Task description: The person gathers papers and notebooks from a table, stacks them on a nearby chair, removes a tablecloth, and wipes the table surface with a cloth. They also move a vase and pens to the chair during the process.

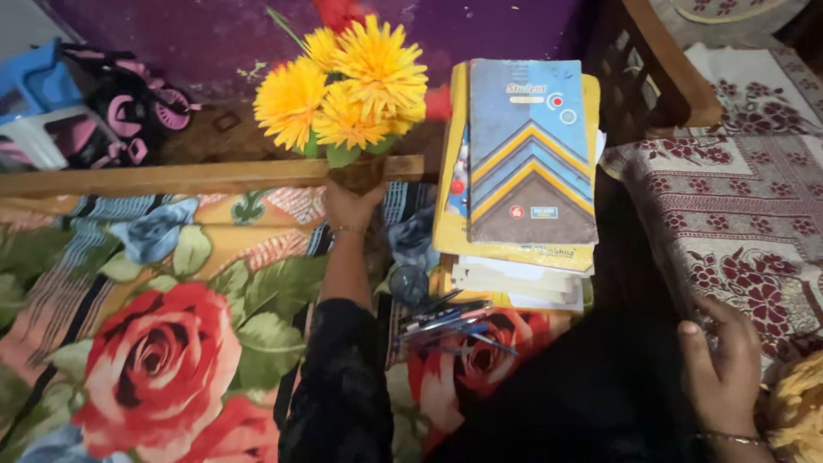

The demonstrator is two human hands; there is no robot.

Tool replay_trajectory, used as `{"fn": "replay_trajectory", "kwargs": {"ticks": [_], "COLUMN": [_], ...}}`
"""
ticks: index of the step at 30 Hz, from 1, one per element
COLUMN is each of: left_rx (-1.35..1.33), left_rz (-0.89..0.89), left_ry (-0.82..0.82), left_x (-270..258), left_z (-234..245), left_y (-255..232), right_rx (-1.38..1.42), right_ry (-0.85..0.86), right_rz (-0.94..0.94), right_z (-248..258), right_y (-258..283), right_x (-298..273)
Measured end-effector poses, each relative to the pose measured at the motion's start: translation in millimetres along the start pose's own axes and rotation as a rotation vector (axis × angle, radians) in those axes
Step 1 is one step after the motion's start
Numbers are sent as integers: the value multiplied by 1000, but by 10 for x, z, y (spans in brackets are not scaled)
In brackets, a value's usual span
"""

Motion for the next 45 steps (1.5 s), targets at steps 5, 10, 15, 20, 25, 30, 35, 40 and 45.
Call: {"fn": "replay_trajectory", "kwargs": {"ticks": [5,10,15,20,25,30,35,40,45], "left_rx": [339,374,-60,-315,-512,-153,-225,-242,-187], "left_rz": [348,440,343,157,211,-242,-183,-155,-179], "left_ry": [245,366,552,729,742,832,634,381,377], "left_x": [-35,73,239,293,186,24,188,35,-25], "left_z": [-143,-342,-478,-223,-177,-518,-459,-297,-518], "left_y": [327,702,966,896,945,784,714,675,559], "right_rx": [27,203,52,204,195,-14,7,99,197], "right_ry": [0,30,69,31,32,110,97,135,163], "right_rz": [-79,-191,-67,-210,-237,-163,-177,-182,-306], "right_z": [-66,-301,-316,-268,-451,-457,-403,-529,-677], "right_y": [-113,-415,-569,-798,-727,-611,-642,-739,-852], "right_x": [-7,-98,-83,-193,-268,-214,-251,-289,-329]}}
Point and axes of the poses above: each hand's wrist, its own x-axis towards the middle knuckle, its own z-axis out of the back of the hand, y = z × x, the point moved 8 cm from there along x, towards the middle knuckle
